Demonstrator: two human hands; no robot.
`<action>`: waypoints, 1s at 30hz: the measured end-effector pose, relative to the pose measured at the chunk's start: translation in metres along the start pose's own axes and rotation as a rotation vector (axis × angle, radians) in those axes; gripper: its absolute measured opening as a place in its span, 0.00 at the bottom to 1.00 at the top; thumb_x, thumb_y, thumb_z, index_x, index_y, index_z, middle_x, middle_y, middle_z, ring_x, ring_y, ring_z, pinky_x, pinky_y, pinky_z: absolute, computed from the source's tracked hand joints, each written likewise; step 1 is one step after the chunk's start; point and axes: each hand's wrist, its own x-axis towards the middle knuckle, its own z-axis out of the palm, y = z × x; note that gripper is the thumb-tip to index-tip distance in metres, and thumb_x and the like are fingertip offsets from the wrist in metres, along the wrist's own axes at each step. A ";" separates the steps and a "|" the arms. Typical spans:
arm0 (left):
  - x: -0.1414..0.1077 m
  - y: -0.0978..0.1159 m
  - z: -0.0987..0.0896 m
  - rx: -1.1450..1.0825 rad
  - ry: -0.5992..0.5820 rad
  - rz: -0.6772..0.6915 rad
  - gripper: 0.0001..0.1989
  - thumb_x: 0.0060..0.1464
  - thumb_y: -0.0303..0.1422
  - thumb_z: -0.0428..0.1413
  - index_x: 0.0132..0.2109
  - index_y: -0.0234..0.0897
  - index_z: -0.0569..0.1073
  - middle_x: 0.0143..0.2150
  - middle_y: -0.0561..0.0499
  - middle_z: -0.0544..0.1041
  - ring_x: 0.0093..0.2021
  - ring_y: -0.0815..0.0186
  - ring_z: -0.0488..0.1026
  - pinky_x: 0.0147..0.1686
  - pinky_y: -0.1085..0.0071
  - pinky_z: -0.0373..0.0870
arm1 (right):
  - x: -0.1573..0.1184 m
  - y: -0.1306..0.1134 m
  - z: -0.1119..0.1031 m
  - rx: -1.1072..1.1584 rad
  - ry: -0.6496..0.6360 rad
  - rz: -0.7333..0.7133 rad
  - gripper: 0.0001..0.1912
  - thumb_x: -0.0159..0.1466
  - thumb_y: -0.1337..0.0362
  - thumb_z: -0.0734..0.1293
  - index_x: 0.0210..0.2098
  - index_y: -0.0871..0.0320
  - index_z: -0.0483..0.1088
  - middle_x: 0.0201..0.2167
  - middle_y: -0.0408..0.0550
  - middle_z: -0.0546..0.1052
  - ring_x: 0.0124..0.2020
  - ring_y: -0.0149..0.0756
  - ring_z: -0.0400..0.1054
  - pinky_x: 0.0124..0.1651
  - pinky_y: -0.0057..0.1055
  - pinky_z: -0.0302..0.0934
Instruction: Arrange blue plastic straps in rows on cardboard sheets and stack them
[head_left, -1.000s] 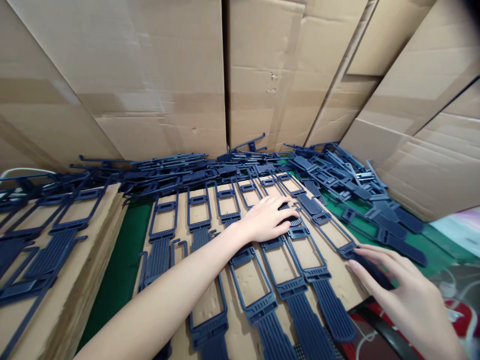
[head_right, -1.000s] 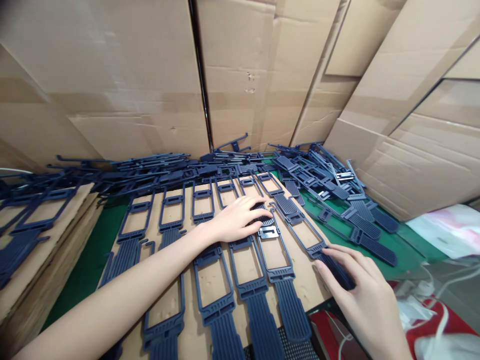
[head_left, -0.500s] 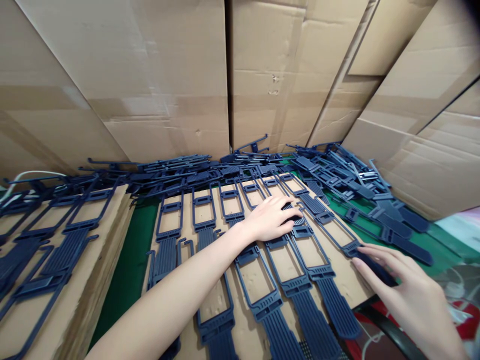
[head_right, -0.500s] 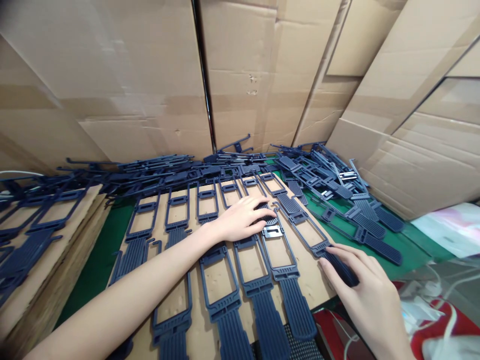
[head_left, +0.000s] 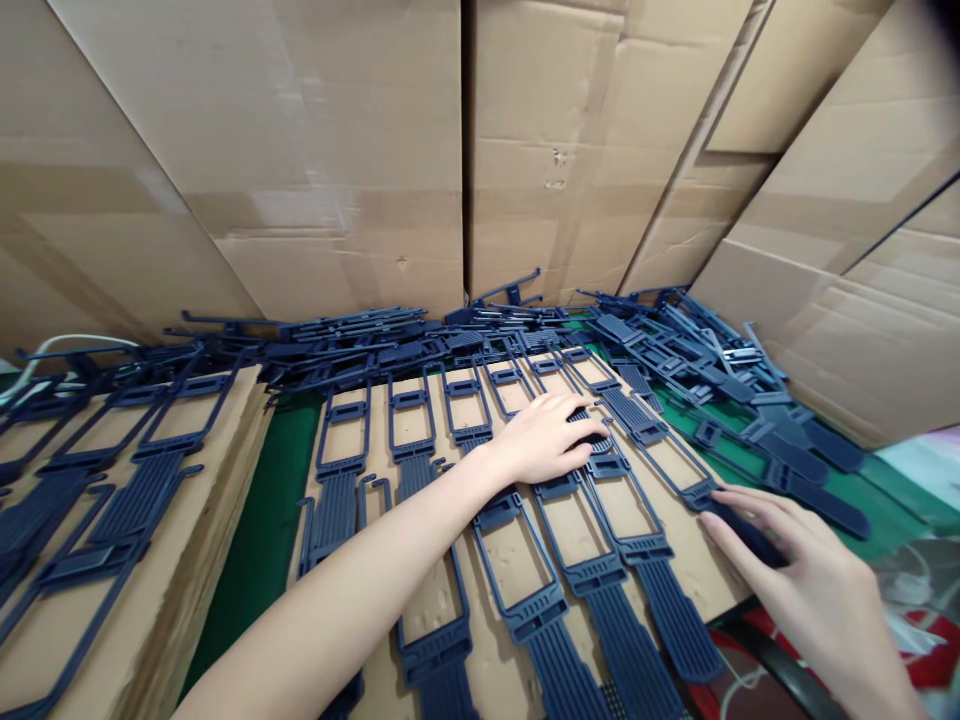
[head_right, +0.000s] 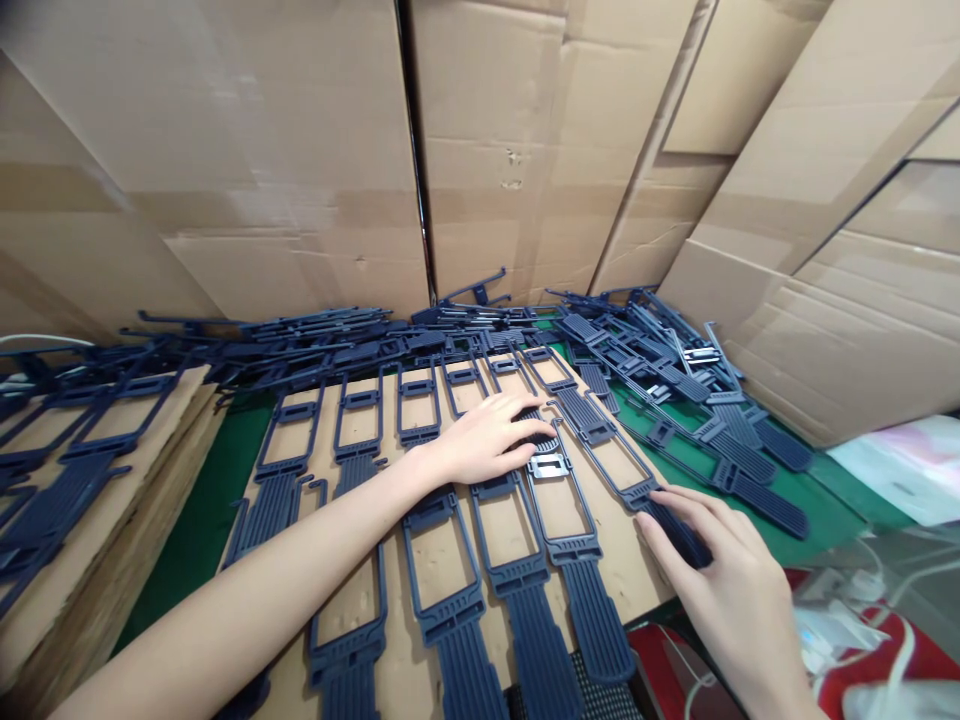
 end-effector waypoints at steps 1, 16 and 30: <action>0.000 0.000 0.000 -0.003 0.000 -0.001 0.16 0.61 0.34 0.46 0.52 0.42 0.71 0.60 0.45 0.65 0.59 0.58 0.61 0.59 0.59 0.57 | 0.000 0.000 0.000 0.003 0.001 0.001 0.21 0.60 0.43 0.61 0.40 0.51 0.72 0.44 0.45 0.75 0.45 0.42 0.69 0.47 0.40 0.63; 0.001 0.002 -0.004 -0.002 -0.023 -0.002 0.16 0.61 0.34 0.46 0.53 0.41 0.70 0.61 0.44 0.64 0.60 0.58 0.61 0.59 0.58 0.57 | 0.005 -0.003 0.002 -0.017 0.015 0.013 0.20 0.60 0.44 0.61 0.38 0.52 0.72 0.43 0.46 0.75 0.43 0.42 0.68 0.45 0.38 0.62; 0.001 0.003 -0.006 0.005 -0.048 -0.010 0.16 0.61 0.34 0.46 0.53 0.40 0.70 0.61 0.44 0.63 0.60 0.57 0.61 0.60 0.57 0.56 | 0.005 0.002 0.007 0.046 0.016 0.020 0.19 0.59 0.46 0.62 0.38 0.52 0.71 0.44 0.45 0.74 0.41 0.39 0.68 0.42 0.35 0.63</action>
